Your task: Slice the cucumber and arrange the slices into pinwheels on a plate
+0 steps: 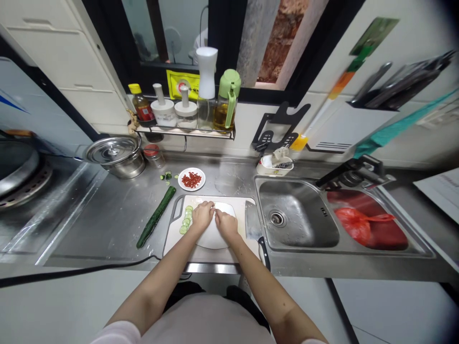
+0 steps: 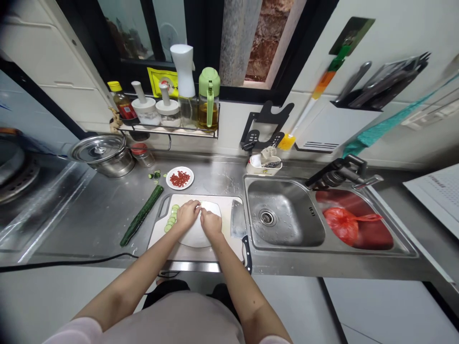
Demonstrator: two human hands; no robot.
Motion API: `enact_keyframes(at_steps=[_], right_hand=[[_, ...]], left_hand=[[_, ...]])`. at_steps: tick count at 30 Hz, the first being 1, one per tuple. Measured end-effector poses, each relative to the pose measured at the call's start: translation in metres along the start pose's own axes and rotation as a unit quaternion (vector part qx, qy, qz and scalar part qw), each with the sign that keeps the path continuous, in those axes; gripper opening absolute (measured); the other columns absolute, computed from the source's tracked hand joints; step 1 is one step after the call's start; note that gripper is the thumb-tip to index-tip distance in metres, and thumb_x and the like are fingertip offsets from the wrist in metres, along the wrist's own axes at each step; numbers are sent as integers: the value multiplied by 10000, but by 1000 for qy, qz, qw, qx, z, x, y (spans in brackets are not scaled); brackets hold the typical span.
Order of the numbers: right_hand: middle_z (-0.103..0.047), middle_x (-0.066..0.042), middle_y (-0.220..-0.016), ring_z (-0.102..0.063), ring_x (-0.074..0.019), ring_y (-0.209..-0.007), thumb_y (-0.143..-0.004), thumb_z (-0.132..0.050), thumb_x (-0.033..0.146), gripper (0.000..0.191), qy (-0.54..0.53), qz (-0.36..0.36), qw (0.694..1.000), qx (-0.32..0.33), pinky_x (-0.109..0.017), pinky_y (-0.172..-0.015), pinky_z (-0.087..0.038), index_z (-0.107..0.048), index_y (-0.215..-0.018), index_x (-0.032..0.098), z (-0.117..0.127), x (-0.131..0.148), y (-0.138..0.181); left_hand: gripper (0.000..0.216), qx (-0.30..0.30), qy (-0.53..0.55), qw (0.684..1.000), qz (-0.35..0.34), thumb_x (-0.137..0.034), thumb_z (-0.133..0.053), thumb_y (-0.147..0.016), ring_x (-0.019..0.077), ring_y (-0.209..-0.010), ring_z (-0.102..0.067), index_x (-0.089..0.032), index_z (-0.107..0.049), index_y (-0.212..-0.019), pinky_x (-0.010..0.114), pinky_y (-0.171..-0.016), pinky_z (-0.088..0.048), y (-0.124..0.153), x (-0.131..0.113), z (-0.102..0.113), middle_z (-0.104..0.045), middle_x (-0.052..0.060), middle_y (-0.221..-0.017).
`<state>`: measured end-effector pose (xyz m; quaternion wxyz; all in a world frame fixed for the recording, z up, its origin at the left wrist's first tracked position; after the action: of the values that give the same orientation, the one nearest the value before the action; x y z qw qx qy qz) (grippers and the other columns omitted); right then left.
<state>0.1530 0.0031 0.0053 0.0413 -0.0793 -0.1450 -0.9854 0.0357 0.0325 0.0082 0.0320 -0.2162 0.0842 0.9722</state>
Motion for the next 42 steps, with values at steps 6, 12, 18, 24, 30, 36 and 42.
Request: enact_keyframes(at_steps=[6, 12, 18, 24, 30, 36, 42], right_hand=[[-709, -81, -1075, -674, -199, -899, -1007, -307, 337, 377, -28, -11, 999, -14, -274, -753, -431, -541, -1293, 261, 10, 0, 5], [-723, -82, -1074, -665, -202, -948, -990, -358, 353, 391, -88, -45, 993, -61, -257, -771, -415, -565, -1306, 254, 24, -13, 18], [-740, -79, -981, -669, -204, -906, -964, -366, 354, 411, -169, -54, 976, -126, -249, -778, -430, -638, -1237, 211, 20, -38, 54], [-721, -83, -771, -652, -205, -698, -938, -339, 408, 465, -219, -60, 960, -165, -268, -695, -450, -697, -1136, 188, 9, -63, 91], [-679, -71, -638, -608, -200, -573, -909, -340, 478, 533, -252, -47, 944, -209, -279, -609, -438, -731, -1058, 148, 1, -67, 104], [-681, -75, -637, -579, -186, -526, -907, -348, 475, 538, -269, -21, 940, -210, -278, -580, -425, -733, -1058, 132, -1, -60, 105], [-693, -84, -663, -589, -193, -543, -906, -356, 479, 532, -263, -20, 942, -206, -283, -585, -425, -732, -1061, 136, -3, -60, 106]], left_hand=[[216, -28, 58, 998, 20, -314, -513, -918, 193, -919, -614, -257, -674, -1051, 283, -756, -403, 2, 2, 3, -680, 46, -1029], [220, -116, 175, 975, 67, -325, -552, -874, 178, -863, -615, -232, -685, -1022, 261, -798, -418, 17, 15, 14, -694, 31, -921], [280, -161, 239, 950, 125, -397, -546, -844, 153, -739, -606, -223, -691, -1009, 226, -674, -421, 54, 61, 21, -672, 14, -811], [314, -141, 202, 952, 184, -438, -541, -830, 141, -624, -567, -223, -682, -1011, 225, -596, -389, 93, 110, 20, -662, 4, -770], [290, -88, 110, 971, 192, -400, -544, -848, 192, -784, -623, -227, -659, -1050, 261, -668, -382, 111, 112, 19, -686, 21, -851], [287, -81, 39, 976, 199, -419, -589, -833, 238, -915, -618, -215, -641, -1029, 315, -777, -379, 107, 102, 17, -680, 43, -895], [180, -95, 61, 976, 186, -322, -615, -828, 218, -935, -606, -214, -603, -971, 297, -773, -367, 105, 99, 12, -681, 40, -954]])
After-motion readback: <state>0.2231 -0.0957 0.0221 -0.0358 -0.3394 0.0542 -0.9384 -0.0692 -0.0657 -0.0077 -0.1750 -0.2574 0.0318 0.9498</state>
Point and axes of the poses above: each hand's wrist, its own y-axis away from the middle knuckle, its own z-axis out of the back of the hand, x = y × z, the point moved 2 cm from there along -y, towards the middle knuckle
